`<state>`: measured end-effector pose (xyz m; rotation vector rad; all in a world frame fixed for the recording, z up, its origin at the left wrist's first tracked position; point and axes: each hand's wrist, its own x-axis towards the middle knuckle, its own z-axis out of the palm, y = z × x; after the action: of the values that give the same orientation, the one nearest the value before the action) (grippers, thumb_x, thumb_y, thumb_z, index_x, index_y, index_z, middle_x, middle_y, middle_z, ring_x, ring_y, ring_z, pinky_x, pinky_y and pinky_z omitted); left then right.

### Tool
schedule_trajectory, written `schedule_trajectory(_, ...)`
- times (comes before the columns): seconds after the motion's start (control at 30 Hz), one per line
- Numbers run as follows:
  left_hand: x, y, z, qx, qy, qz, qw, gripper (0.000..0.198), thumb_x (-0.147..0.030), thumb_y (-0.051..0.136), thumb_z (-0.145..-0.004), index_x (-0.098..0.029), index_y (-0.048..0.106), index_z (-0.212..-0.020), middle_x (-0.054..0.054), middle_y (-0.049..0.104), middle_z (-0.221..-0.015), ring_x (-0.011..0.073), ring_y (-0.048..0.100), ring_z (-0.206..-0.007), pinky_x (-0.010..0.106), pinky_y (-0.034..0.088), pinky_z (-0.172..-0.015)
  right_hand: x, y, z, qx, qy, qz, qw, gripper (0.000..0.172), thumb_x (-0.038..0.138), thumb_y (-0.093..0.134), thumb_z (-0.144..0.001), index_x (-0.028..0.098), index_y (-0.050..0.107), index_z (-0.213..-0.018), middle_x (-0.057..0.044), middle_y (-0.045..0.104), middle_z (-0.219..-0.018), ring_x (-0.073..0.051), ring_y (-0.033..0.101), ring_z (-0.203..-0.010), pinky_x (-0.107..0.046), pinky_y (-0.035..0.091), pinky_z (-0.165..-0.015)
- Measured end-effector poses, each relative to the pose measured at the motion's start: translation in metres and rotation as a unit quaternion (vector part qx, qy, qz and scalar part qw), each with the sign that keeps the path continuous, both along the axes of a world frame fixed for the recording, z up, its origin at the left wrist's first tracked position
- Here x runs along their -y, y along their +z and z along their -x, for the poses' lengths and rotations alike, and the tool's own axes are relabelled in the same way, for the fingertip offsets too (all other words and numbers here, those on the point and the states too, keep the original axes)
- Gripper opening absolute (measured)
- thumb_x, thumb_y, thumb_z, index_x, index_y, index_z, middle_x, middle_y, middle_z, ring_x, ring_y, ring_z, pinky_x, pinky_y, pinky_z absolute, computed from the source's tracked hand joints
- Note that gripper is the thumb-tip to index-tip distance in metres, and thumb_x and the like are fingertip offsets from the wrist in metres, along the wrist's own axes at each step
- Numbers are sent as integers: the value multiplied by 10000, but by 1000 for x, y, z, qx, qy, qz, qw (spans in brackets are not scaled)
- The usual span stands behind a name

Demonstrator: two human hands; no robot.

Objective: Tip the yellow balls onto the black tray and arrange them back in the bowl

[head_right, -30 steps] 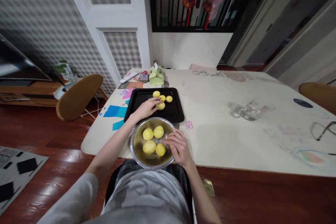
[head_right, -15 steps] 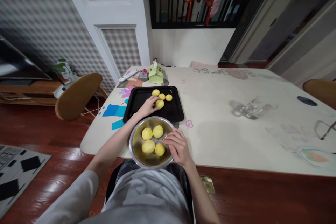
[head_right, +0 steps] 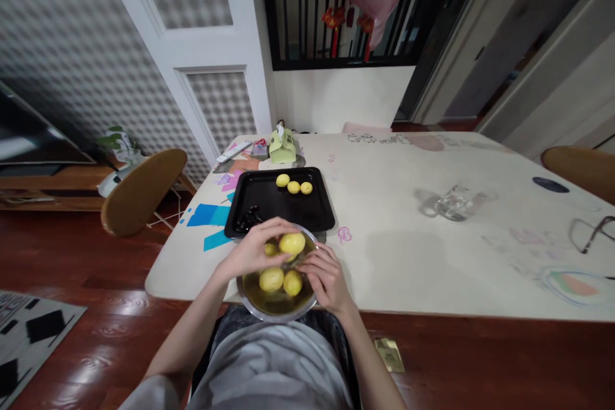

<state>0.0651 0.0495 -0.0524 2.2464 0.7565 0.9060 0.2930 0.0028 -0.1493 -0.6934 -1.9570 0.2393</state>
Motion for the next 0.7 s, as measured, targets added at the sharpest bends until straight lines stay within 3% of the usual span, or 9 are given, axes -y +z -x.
schedule_trajectory(0.07, 8, -6, 1, -10, -3, -1, 1000, 373, -215, 763, -881, -220, 703, -1249, 95, 734, -1250, 254, 699, -1172, 380, 566, -1044, 1, 0, 1, -5, -10, -17, 1000, 294, 204, 441, -1029, 236, 732, -1055, -37, 787, -927, -228, 699, -929, -538, 480, -1061)
schedule_trajectory(0.27, 19, -22, -3, -86, -7, 13, 996, 431, -144, 798, -804, -229, 703, -1216, 69, 767, -1241, 268, 708, -1182, 396, 550, -1073, 1, -1, 1, -11, -47, -50, 998, 262, 145, 437, -989, 226, 666, -892, -43, 732, -844, -224, 678, -860, -506, 511, -947)
schedule_trajectory(0.5, 25, -29, -6, -72, -8, 37, 997, 469, -189, 788, -883, -218, 685, -1340, 76, 718, -1400, 258, 638, -1350, 401, 468, -1207, 1, 0, 1, -9, -45, -68, 997, 264, 73, 428, -969, 217, 626, -868, -26, 692, -830, -198, 654, -868, -469, 498, -941)
schedule_trajectory(0.7, 31, -37, -5, -63, 16, 49, 997, 551, -199, 781, -911, -252, 636, -1440, 82, 670, -1473, 261, 592, -1413, 432, 444, -1241, 3, 3, 1, -12, -54, -77, 996, 244, 60, 440, -960, 207, 607, -861, -42, 664, -848, -202, 631, -874, -420, 486, -836)
